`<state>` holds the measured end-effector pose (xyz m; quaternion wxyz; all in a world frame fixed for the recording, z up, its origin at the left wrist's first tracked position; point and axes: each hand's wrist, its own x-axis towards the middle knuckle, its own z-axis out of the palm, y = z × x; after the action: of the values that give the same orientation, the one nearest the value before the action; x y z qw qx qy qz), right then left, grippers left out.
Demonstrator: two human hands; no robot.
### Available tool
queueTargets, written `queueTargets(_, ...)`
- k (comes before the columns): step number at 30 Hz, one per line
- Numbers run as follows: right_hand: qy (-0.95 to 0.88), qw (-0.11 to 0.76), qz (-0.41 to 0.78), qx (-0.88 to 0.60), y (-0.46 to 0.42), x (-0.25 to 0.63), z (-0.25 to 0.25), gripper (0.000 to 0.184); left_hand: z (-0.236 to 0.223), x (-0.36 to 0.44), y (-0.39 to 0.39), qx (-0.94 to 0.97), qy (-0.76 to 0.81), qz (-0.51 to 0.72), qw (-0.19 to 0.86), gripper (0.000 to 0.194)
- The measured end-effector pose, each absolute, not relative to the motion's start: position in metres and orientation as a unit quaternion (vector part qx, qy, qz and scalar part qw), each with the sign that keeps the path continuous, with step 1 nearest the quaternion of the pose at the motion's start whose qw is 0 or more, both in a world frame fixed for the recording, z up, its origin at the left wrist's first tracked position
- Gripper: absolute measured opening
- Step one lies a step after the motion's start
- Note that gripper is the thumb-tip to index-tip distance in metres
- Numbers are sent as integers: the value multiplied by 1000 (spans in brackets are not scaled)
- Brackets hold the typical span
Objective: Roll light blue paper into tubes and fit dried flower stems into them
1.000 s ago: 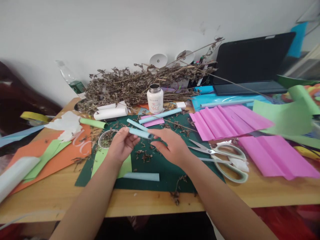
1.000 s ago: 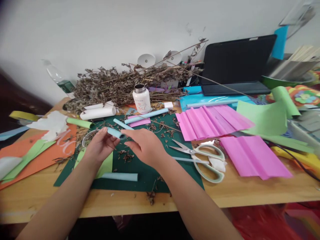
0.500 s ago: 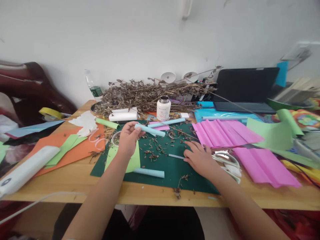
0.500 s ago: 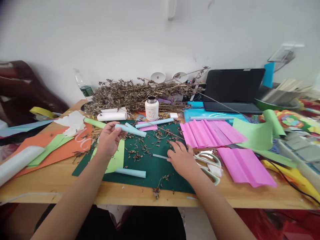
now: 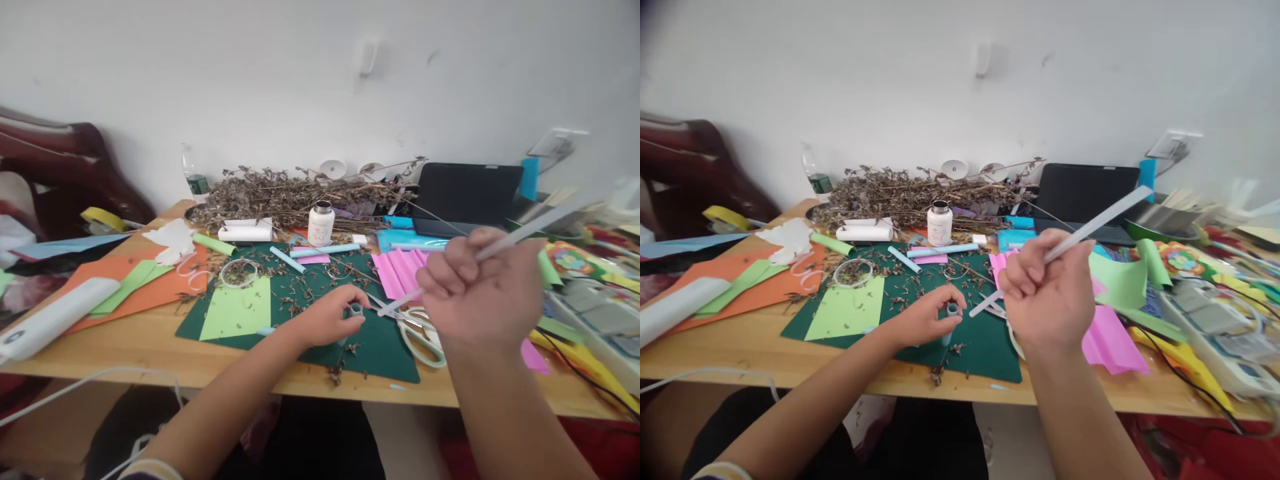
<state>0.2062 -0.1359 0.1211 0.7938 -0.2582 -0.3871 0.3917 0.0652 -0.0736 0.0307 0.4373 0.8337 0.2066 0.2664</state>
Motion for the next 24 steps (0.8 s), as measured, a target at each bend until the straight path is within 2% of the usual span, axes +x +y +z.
queueTargets(5, -438, 757, 429, -224, -137, 188, 117, 40, 13, 70, -77, 795, 195, 287, 498, 16)
queueTargets(12, -474, 715, 474, -201, -130, 180, 114, 44, -4, 77, -87, 744, 177, 404, 502, 29)
queueTargets(17, -485, 696, 487, -207, -127, 172, 106, 46, -8, 75, -87, 730, 238, 377, 518, 22)
queueTargets(20, -505, 687, 474, -220, -126, 169, 104, 46, -7, 74, -86, 745, 249, 344, 514, 28)
queueTargets(24, -519, 684, 459, -227, -126, 165, 105, 45, -9, 77, -86, 759, 252, 343, 492, 25)
